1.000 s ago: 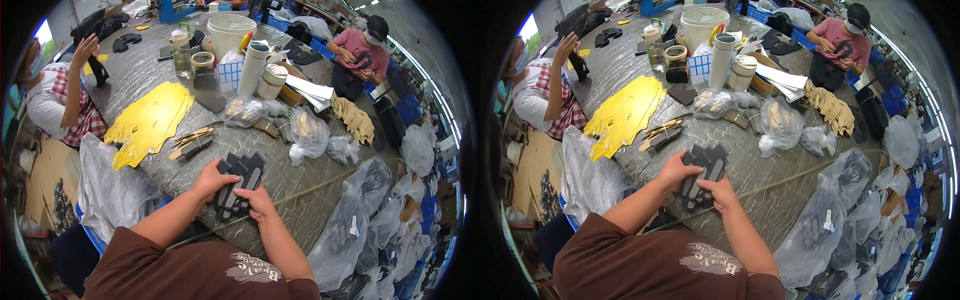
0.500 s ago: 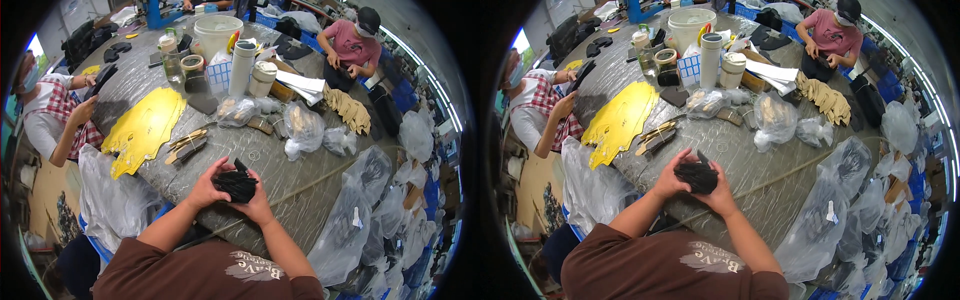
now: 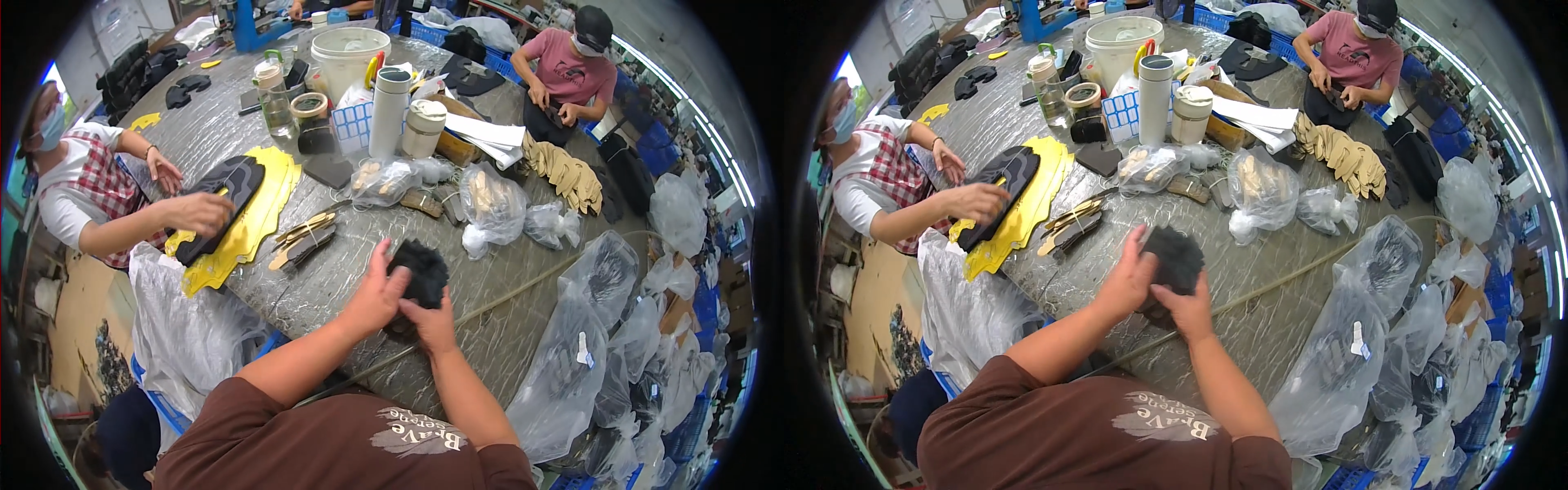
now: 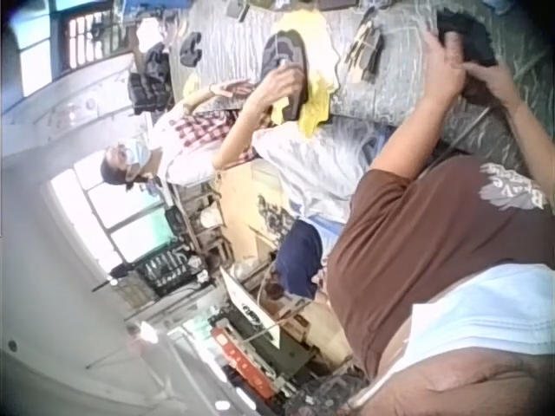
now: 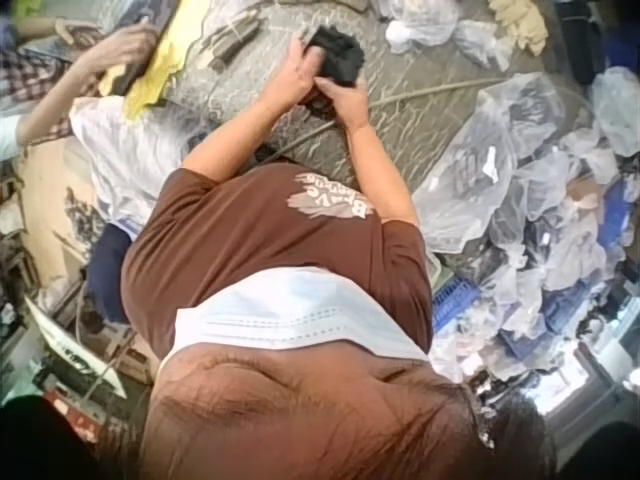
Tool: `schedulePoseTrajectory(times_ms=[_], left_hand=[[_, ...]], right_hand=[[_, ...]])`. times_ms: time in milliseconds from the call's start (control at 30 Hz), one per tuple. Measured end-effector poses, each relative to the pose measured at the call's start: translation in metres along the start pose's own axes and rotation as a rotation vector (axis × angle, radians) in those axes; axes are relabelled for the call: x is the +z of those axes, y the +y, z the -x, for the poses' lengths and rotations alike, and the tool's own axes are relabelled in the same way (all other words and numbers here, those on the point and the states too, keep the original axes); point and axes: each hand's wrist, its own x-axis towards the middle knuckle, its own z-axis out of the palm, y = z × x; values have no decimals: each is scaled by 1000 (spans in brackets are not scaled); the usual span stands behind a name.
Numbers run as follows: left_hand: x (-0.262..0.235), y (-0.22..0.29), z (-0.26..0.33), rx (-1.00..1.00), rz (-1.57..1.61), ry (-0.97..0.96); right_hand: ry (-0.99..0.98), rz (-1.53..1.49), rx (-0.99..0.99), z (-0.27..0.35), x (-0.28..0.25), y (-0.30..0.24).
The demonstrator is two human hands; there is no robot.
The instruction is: Sorting and bagging various black shoe components in a manufacturing facility.
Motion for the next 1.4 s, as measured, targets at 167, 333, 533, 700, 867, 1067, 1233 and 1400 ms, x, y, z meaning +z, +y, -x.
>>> schedulePoseTrajectory(times_ms=[167,333,533,700,867,1067,1233,1400], left_hand=[[35,48,4,71,-309,-160],[72,54,6,196,-472,-263],[39,31,-52,114,-387,-232],[12,-35,-92,199,-996,-18],[7,-42,-90,153,-803,-175],[-53,-19,-121,-10,-1197,155],[-68,-25,-142,-45,-1262,47],[-71,-17,-145,-183,-1157,26]], right_hand=[[-32,-253,82,18,-25,-13],[53,-366,28,32,-47,-18],[8,-599,27,58,-95,-13],[-28,-622,15,67,-105,-10],[-9,-548,14,76,-107,-10],[3,-556,0,76,-108,-13],[-28,-541,48,74,-97,-7],[-27,-539,59,76,-97,-9]])
